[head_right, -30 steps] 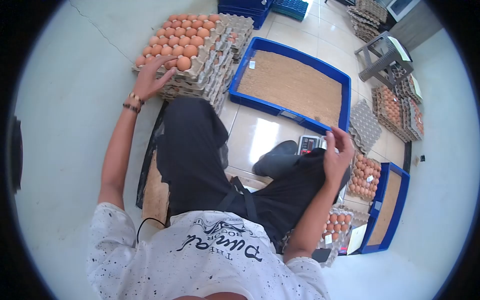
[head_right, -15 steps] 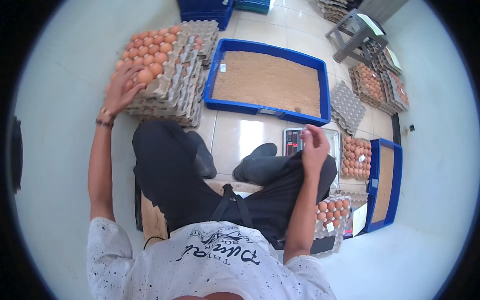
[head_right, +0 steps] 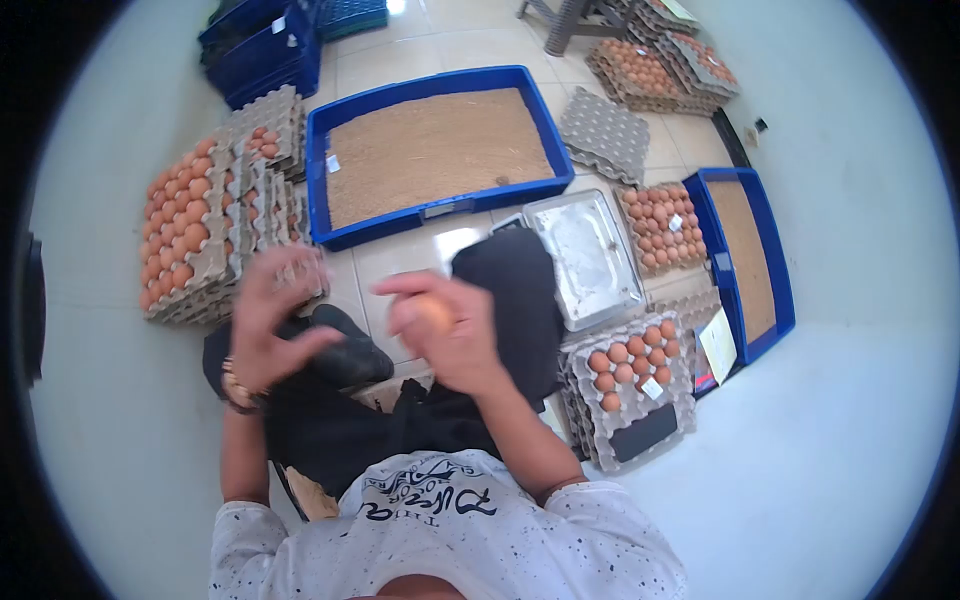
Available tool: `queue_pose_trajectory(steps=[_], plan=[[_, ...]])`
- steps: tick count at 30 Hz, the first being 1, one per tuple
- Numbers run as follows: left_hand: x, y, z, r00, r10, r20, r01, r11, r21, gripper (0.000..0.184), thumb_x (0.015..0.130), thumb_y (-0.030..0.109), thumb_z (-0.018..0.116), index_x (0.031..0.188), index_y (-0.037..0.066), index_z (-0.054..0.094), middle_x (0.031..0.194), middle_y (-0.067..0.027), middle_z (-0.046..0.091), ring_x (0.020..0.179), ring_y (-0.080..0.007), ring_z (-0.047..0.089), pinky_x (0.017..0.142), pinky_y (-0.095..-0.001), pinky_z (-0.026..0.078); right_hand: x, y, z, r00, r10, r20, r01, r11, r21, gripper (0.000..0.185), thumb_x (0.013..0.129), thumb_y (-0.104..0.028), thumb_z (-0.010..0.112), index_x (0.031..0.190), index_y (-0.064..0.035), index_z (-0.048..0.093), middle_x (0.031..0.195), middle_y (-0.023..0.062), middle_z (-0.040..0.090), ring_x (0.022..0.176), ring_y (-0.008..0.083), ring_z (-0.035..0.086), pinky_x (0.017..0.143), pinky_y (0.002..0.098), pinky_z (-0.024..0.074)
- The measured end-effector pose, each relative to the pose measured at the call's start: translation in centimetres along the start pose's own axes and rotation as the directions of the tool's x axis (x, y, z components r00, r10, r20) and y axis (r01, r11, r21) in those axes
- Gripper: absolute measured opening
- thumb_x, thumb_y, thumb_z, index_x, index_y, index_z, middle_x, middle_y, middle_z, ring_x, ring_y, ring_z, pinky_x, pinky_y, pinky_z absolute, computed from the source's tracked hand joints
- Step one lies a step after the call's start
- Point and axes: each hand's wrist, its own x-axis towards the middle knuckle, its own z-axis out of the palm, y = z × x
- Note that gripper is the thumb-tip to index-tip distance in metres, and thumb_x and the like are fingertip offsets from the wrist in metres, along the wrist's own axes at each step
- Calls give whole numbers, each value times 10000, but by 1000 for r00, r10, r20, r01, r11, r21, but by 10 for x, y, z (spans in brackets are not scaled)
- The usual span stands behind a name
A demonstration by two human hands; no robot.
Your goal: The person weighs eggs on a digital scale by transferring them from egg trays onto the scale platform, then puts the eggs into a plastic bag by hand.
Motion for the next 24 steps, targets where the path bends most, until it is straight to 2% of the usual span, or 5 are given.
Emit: queue_pose_trajectory(steps=[2, 7, 13, 18, 24], plan=[[-15, -42, -9, 947, -271, -173, 288, 954, 79, 465, 751, 186, 738, 1172, 48, 597, 1168, -131, 599, 1106, -307, 552, 963, -391, 418, 1, -22, -33, 900, -149, -410, 215, 969, 119, 349, 943, -360, 550, 892, -15, 545, 702, 56, 556, 465, 70, 481, 372, 201, 341], [-103, -170, -32, 860, -473, -194, 463, 560, 686, 394, 954, 285, 518, 1256, 32, 540, 1273, -176, 527, 1151, -333, 513, 1005, -399, 373, -7, 34, -195, 462, 80, -883, 263, 939, 222, 279, 952, -317, 514, 934, -39, 501, 780, 83, 525, 559, 142, 483, 485, 199, 378], [-132, -199, -31, 721, -634, -280, 691, 687, 225, 390, 942, 303, 549, 1242, 55, 566, 1283, -190, 508, 1108, -294, 545, 951, -382, 428, -47, 192, -305, 102, 357, -928, 84, 927, 366, 269, 828, -184, 574, 1037, -35, 494, 825, 98, 550, 657, 242, 541, 618, 339, 499], [-145, -217, -60, 821, -553, -141, 529, 644, 553, 280, 884, 197, 630, 1109, 31, 626, 1148, -166, 584, 1050, -271, 577, 901, -356, 459, -60, 226, -320, 201, -256, -945, -717, 619, -320, 404, 707, -116, 648, 1081, -7, 541, 911, 176, 627, 824, 348, 618, 755, 432, 504], [-125, -194, -59, 743, -617, -259, 665, 636, 393, 354, 789, 170, 706, 1107, 40, 620, 1058, -128, 633, 969, -273, 598, 873, -382, 471, -73, 252, -352, 451, -405, -795, -735, 337, -588, 290, 722, -112, 592, 969, 41, 596, 909, 248, 631, 880, 421, 598, 834, 465, 461]])
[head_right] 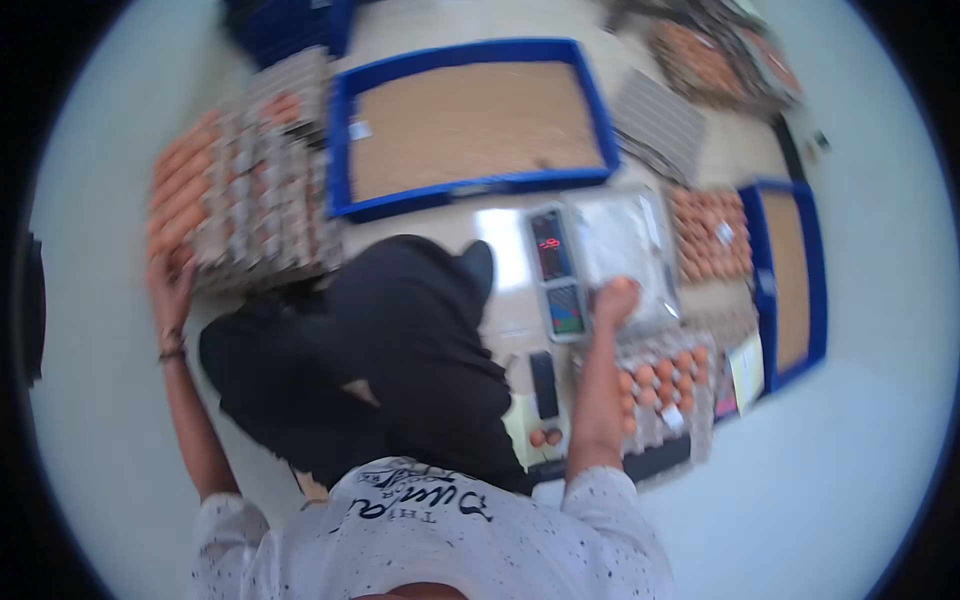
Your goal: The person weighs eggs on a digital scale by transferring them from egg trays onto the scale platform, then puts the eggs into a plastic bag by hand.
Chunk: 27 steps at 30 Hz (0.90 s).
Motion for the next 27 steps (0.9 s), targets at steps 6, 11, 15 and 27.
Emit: queue_pose_trajectory(steps=[6, 11, 15, 27], plan=[[7, -26, 12, 982, -145, -120, 127, 981, -144, 310, 757, 273, 695, 958, 37, 699, 847, -137, 694, 767, -250, 672, 720, -361, 526, 0, -15, -13, 991, -130, 15, 130, 961, -244, 662, 658, -222, 740, 1225, 24, 501, 1096, 238, 585, 1021, 398, 562, 931, 443, 435], [21, -17, 6, 955, -297, -5, 297, 954, 27, 339, 739, 183, 683, 1034, 16, 678, 915, -181, 684, 793, -225, 673, 743, -307, 536, -16, -136, -68, 994, -101, 42, 91, 976, 198, 606, 772, -179, 713, 1278, 28, 452, 1246, 241, 484, 1087, 354, 518, 925, 406, 437], [11, 1, -6, 966, -182, -186, 200, 976, 84, 361, 734, 169, 702, 1045, -12, 661, 958, -159, 671, 865, -257, 659, 768, -331, 517, -45, -247, -125, 981, -139, 135, 5, 715, 699, 424, 838, -91, 634, 1221, 28, 495, 1209, 153, 513, 1041, 253, 559, 852, 340, 482], [-87, 226, -69, 916, 397, -51, -275, 532, -801, 387, 731, 105, 743, 1100, 44, 646, 1063, -136, 645, 972, -298, 629, 867, -372, 493, -191, -413, -230, 185, -759, 624, -416, 515, 750, 549, 849, -294, 664, 1264, 18, 485, 923, 123, 627, 750, 154, 627, 639, 241, 498]])
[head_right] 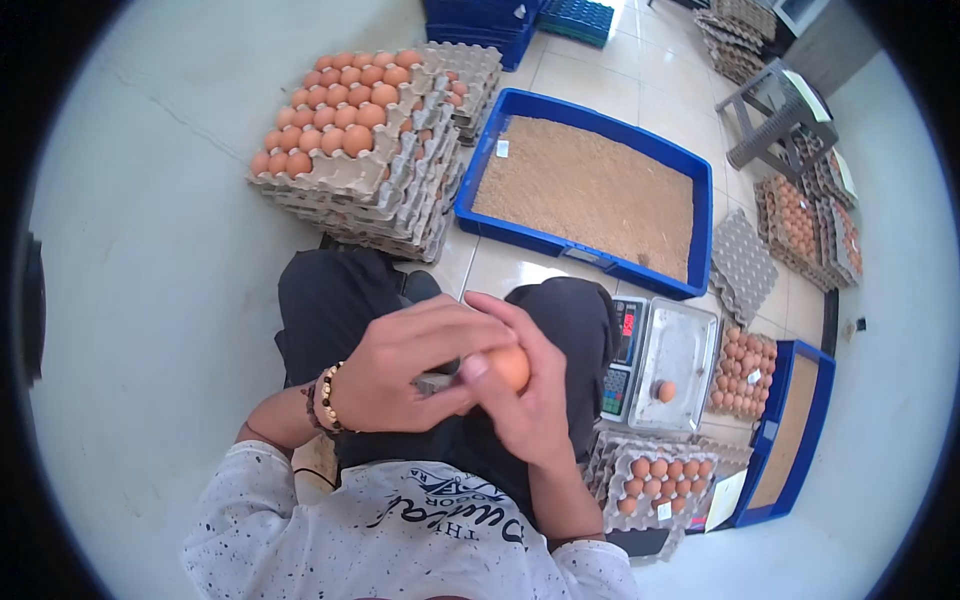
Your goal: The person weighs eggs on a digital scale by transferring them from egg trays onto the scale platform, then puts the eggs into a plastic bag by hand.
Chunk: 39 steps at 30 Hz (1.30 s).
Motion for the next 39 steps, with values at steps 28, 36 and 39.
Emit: queue_pose_trajectory(steps=[28, 36, 39], plan=[[39, -165, -157, 978, -97, -187, 195, 756, 625, 478, 849, -30, 568, 1314, -11, 459, 1271, -144, 538, 1186, -258, 512, 1015, -366, 399, -90, 275, -333, 462, -261, -848, -742, 410, -530, 433, 786, -67, 613, 1189, 18, 481, 1075, 264, 554, 1016, 414, 516, 906, 463, 400], [3, -27, -8, 985, -18, -170, 47, 985, 164, 403, 758, 51, 685, 1144, -13, 593, 1193, -155, 577, 1063, -279, 587, 901, -382, 482, -57, 137, -237, 389, -477, -788, -121, 821, -557, 370, 836, -30, 587, 1193, 31, 511, 1084, 139, 596, 934, 197, 583, 796, 323, 504], [17, -2, 51, 971, 161, 178, -160, 987, -22, 385, 742, 187, 757, 1078, 47, 633, 1137, -129, 578, 1029, -291, 568, 846, -377, 477, -59, 4, -108, 725, -312, -614, 276, 948, -157, 560, 852, -242, 657, 1268, 64, 439, 1160, 217, 563, 915, 263, 618, 770, 327, 534]])
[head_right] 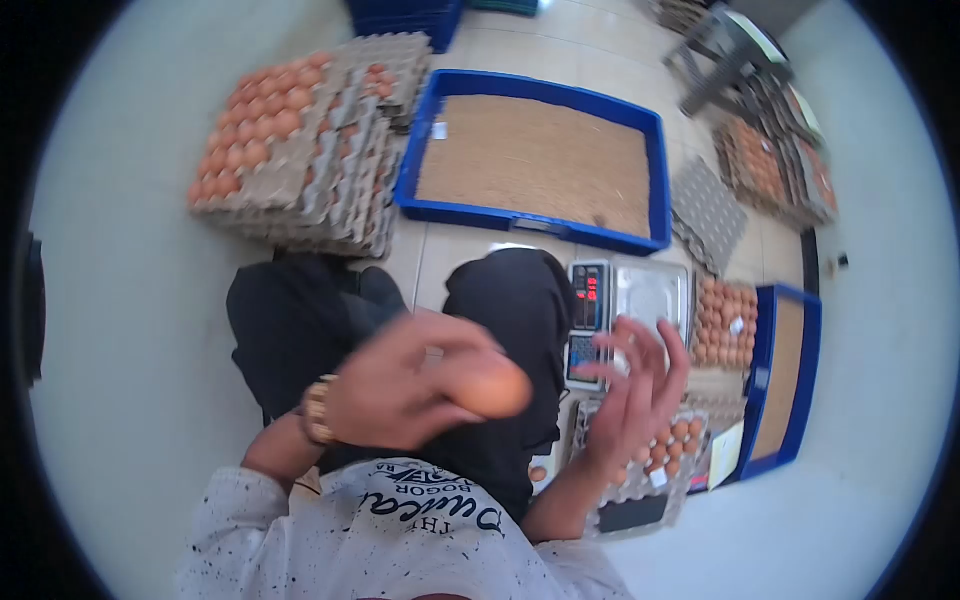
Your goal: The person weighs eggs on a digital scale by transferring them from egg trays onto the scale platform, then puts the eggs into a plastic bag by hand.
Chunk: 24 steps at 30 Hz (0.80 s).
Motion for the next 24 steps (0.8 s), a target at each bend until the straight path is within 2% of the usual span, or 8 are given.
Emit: queue_pose_trajectory(steps=[7, 8, 12, 17, 19, 21, 23, 24], plan=[[37, -3, 36, 927, 361, -100, -357, 932, 56, 499, 739, 155, 674, 1183, -30, 543, 1125, -158, 544, 1045, -304, 554, 894, -376, 478, -8, -26, 9, 931, -127, 343, 279, 851, -445, 747, 804, -437, 706, 1279, 79, 451, 1036, 209, 625, 886, 212, 617, 607, 242, 521], [39, -10, 30, 921, 365, -135, -358, 931, 74, 507, 740, 164, 670, 1193, -25, 540, 1118, -162, 546, 1051, -302, 554, 899, -378, 478, -13, -21, -7, 971, 69, 231, 28, 920, -391, 678, 821, -472, 682, 1228, 45, 514, 990, 177, 637, 737, 137, 604, 483, 166, 439], [13, -85, -76, 917, 52, -396, 90, 939, 333, 345, 792, 70, 648, 1132, 39, 596, 1140, -120, 609, 1086, -283, 568, 920, -372, 456, 16, 11, -54, 968, 168, -184, -154, 984, 89, 307, 927, -298, 554, 1030, -9, 538, 883, 103, 564, 556, 116, 502, 403, 187, 358], [-71, -213, -203, 816, -181, -549, 578, 276, 768, 350, 844, 287, 629, 1069, 19, 638, 1003, -163, 657, 983, -290, 611, 828, -382, 484, 4, 125, -175, 729, 503, -463, -278, 837, 471, 285, 868, -193, 484, 1071, 5, 513, 917, 115, 558, 735, 174, 534, 628, 266, 460], [-84, -238, -221, 743, -314, -591, 669, 338, 662, 424, 832, 397, 621, 1003, 11, 661, 921, -186, 672, 840, -314, 655, 747, -412, 507, -11, 166, -191, 688, 544, -481, -234, 793, 562, 271, 844, -154, 449, 1013, 49, 513, 853, 111, 540, 697, 183, 507, 709, 311, 463], [-75, -229, -225, 716, -452, -531, 670, 235, 704, 470, 846, 435, 595, 996, -7, 654, 867, -177, 672, 820, -291, 654, 738, -386, 503, -18, 205, -204, 730, 509, -457, -310, 842, 441, 308, 874, -50, 382, 590, -135, 301, 567, -63, 229, 507, 85, 219, 533, 262, 317], [-59, -215, -214, 711, -430, -556, 684, 242, 688, 490, 842, 455, 563, 988, -4, 654, 845, -213, 670, 829, -351, 657, 730, -415, 503, -33, 235, -210, 619, 336, -710, -441, 897, 40, 77, 853, -111, 556, 846, -34, 554, 732, 31, 540, 586, 129, 523, 676, 307, 466], [-58, -218, -213, 715, -414, -564, 684, 245, 687, 498, 832, 457, 579, 1037, 8, 642, 907, -214, 664, 875, -349, 648, 764, -408, 498, -37, 247, -213, 646, 165, -745, -545, 784, -298, 334, 793, -170, 651, 1053, 21, 562, 896, 116, 621, 766, 225, 627, 787, 364, 489]])
